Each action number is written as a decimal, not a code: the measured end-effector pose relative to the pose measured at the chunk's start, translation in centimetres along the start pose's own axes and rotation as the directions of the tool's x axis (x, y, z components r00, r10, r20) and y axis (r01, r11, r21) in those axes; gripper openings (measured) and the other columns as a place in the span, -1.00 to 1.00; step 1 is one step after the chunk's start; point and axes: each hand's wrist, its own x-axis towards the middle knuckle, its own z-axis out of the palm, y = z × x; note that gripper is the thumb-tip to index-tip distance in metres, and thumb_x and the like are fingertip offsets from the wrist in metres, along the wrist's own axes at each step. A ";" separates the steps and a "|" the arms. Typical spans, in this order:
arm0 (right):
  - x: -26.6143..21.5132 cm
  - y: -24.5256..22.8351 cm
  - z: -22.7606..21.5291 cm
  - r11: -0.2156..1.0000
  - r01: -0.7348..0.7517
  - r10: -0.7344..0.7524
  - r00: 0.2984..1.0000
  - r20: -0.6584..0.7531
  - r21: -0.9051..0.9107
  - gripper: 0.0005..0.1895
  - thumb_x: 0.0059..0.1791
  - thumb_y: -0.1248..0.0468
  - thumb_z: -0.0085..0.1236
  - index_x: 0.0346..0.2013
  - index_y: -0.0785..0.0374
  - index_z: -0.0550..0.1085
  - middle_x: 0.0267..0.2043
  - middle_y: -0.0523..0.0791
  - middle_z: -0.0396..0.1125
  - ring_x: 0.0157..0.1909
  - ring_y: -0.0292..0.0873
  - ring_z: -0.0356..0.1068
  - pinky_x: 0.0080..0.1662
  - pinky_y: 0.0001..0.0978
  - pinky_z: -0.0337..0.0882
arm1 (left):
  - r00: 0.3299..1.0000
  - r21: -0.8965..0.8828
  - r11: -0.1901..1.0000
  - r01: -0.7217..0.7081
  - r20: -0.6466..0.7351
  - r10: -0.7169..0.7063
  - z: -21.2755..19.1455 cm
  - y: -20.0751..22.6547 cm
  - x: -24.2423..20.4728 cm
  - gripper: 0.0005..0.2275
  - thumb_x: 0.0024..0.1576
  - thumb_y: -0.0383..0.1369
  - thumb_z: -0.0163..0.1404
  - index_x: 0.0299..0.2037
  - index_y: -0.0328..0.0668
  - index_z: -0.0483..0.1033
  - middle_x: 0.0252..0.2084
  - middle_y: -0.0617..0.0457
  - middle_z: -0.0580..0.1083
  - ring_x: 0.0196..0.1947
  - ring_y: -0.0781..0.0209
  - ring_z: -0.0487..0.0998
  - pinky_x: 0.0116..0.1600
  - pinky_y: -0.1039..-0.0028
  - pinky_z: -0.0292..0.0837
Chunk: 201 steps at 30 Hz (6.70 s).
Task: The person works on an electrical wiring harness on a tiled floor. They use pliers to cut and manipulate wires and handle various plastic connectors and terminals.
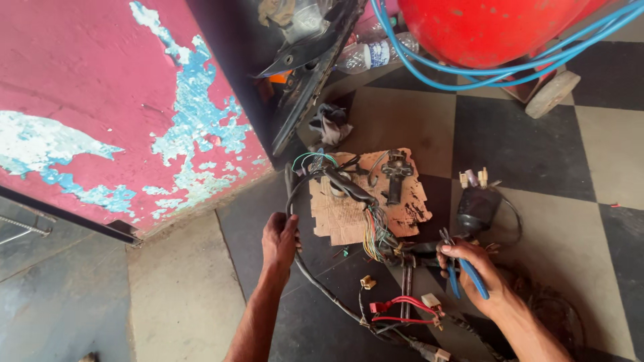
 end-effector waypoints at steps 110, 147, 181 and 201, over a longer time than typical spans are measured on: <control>4.8 -3.4 -10.6 0.165 -0.050 -0.677 0.721 -0.150 -0.985 -0.58 -0.14 0.10 0.34 -0.02 0.10 0.54 -0.03 -0.05 0.50 0.06 0.00 0.45 0.04 0.05 0.45 | 0.529 0.525 0.092 -0.846 0.848 0.027 10.5 -1.7 -17.0 -0.84 0.26 -0.43 -0.10 0.02 -0.08 0.35 -0.17 -0.02 0.40 -0.20 0.02 0.49 -0.21 0.18 0.38; -0.4 -0.9 -5.5 -0.246 0.175 -0.172 0.960 0.221 -0.953 -0.60 -0.23 0.29 0.36 -0.09 0.07 0.60 0.04 -0.15 0.46 0.05 -0.07 0.40 0.03 -0.16 0.40 | 0.618 0.618 -0.007 -0.786 0.786 0.012 7.8 0.8 -14.1 -0.88 0.28 -0.34 -0.09 -0.04 -0.08 0.41 -0.18 0.02 0.46 -0.11 0.04 0.50 -0.07 0.15 0.39; -0.2 -1.8 2.1 0.428 0.642 -0.265 0.762 0.590 -0.637 -0.24 -0.26 0.47 0.24 0.27 0.22 0.39 0.31 0.02 0.23 0.23 -0.03 0.24 0.11 -0.11 0.29 | 0.701 0.510 0.510 -0.693 0.641 0.312 8.6 0.7 -12.0 -0.74 -0.08 -0.35 0.26 -0.18 -0.11 0.60 -0.12 -0.05 0.54 -0.10 -0.12 0.59 -0.05 0.14 0.53; 3.2 -11.9 15.6 0.522 0.655 -0.388 0.753 0.532 -0.546 -0.55 -0.18 0.40 0.40 0.01 0.30 0.55 -0.09 -0.16 0.50 -0.05 -0.29 0.45 -0.01 -0.42 0.50 | 0.614 0.552 0.382 -0.741 0.327 0.719 1.5 11.9 -6.7 -0.70 -0.05 -0.43 0.25 -0.10 -0.15 0.53 -0.10 -0.06 0.47 -0.06 -0.14 0.48 -0.03 0.11 0.46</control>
